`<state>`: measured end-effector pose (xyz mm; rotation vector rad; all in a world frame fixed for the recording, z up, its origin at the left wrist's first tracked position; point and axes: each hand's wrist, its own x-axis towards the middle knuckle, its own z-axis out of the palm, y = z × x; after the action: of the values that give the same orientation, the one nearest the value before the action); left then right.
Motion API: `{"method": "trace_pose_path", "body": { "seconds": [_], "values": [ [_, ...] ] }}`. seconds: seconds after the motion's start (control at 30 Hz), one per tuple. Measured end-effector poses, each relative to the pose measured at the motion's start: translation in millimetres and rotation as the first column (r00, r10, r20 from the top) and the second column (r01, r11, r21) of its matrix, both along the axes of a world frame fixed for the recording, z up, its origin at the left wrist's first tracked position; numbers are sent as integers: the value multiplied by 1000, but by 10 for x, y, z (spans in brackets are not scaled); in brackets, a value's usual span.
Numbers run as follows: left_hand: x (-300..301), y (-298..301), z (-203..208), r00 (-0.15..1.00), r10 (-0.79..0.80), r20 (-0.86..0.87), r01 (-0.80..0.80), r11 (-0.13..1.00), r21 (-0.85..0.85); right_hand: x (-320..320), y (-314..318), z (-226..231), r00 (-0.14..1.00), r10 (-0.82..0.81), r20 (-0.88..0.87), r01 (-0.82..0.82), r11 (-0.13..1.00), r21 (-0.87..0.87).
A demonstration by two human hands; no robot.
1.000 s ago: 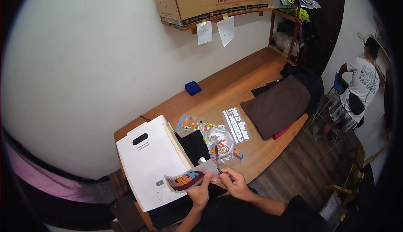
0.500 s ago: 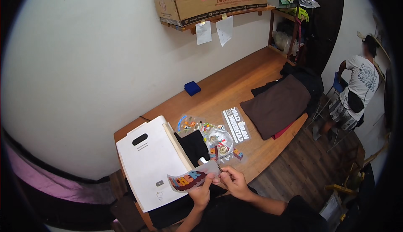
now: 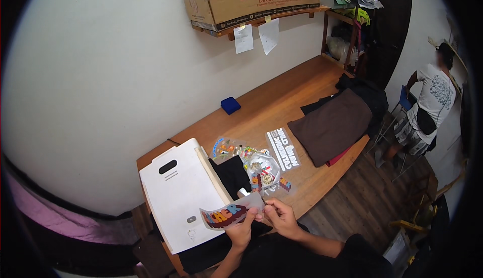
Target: Cutting out a printed graphic from a sheet using scissors.
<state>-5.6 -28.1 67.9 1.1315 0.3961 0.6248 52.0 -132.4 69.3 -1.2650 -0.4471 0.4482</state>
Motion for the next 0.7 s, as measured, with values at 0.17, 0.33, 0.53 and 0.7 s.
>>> {"method": "trace_pose_path", "body": {
  "seconds": [0.17,0.33,0.53,0.7],
  "values": [
    [2,-3,25,1000,-4,-17,4,1000,-1,32,-14,9,999,41,-29,-40,999,25],
    [10,-12,45,1000,-7,-24,7,1000,7,37,-6,-14,1000,4,14,-4,1000,-4],
    [-2,-6,23,999,-34,-17,34,999,7,27,-4,0,1000,1,-26,-1,1000,26],
    [3,-17,41,999,-41,-13,40,999,-12,30,-11,-22,1000,-4,-31,4,1000,22]
  ]
}}
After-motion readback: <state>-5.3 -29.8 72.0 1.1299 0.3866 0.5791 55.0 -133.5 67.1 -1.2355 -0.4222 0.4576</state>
